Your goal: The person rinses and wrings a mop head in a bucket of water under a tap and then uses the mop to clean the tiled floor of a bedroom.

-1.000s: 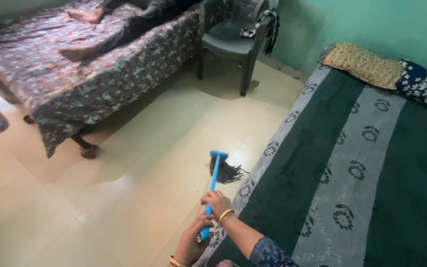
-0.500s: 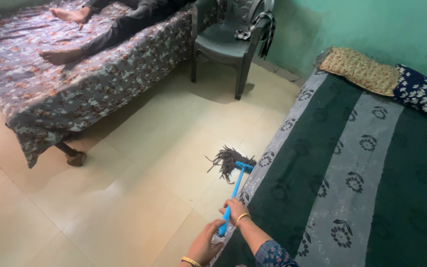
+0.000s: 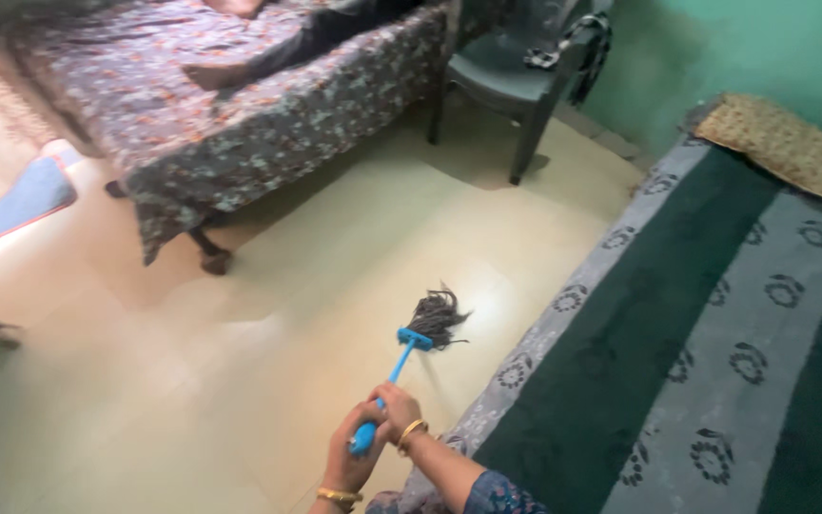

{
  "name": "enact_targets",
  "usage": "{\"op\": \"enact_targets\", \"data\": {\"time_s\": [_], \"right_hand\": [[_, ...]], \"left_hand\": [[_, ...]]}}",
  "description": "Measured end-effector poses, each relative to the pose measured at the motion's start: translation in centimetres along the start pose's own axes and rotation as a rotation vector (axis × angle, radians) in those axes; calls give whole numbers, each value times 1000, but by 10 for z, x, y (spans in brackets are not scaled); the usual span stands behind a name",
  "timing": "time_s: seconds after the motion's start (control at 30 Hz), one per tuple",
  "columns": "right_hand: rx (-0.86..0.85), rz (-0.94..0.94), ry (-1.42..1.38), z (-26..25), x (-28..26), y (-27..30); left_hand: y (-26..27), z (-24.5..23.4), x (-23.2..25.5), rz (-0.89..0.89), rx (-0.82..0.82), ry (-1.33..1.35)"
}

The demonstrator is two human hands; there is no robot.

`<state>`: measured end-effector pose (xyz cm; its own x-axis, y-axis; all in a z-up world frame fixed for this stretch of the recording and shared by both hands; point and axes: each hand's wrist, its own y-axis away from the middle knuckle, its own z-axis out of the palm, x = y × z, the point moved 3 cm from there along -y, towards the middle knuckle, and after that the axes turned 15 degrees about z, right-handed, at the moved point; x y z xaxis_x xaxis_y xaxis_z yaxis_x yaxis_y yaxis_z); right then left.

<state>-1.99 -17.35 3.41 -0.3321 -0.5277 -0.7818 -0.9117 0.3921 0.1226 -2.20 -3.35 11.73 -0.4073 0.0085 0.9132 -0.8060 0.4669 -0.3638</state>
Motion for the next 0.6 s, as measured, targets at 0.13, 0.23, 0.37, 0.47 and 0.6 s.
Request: {"op": "enact_targets", "data": {"time_s": [0.13,0.23,0.37,0.47,0.6], "right_hand": [[-183,-104,-16,73,-56,40],[-300,-226,-35,131,-88,67],[-465,-332,24,207,-113,97],[-610,-448,62,245,-126,119],[-718,-485,279,254,-132,132]], "left_hand": [[60,-76,10,104,224,-159],[108,-126,16,120,315,-203],[166,-175,26,113,453,-229],[197,-196,37,147,485,-337],[212,-200,46,42,494,-337]]}}
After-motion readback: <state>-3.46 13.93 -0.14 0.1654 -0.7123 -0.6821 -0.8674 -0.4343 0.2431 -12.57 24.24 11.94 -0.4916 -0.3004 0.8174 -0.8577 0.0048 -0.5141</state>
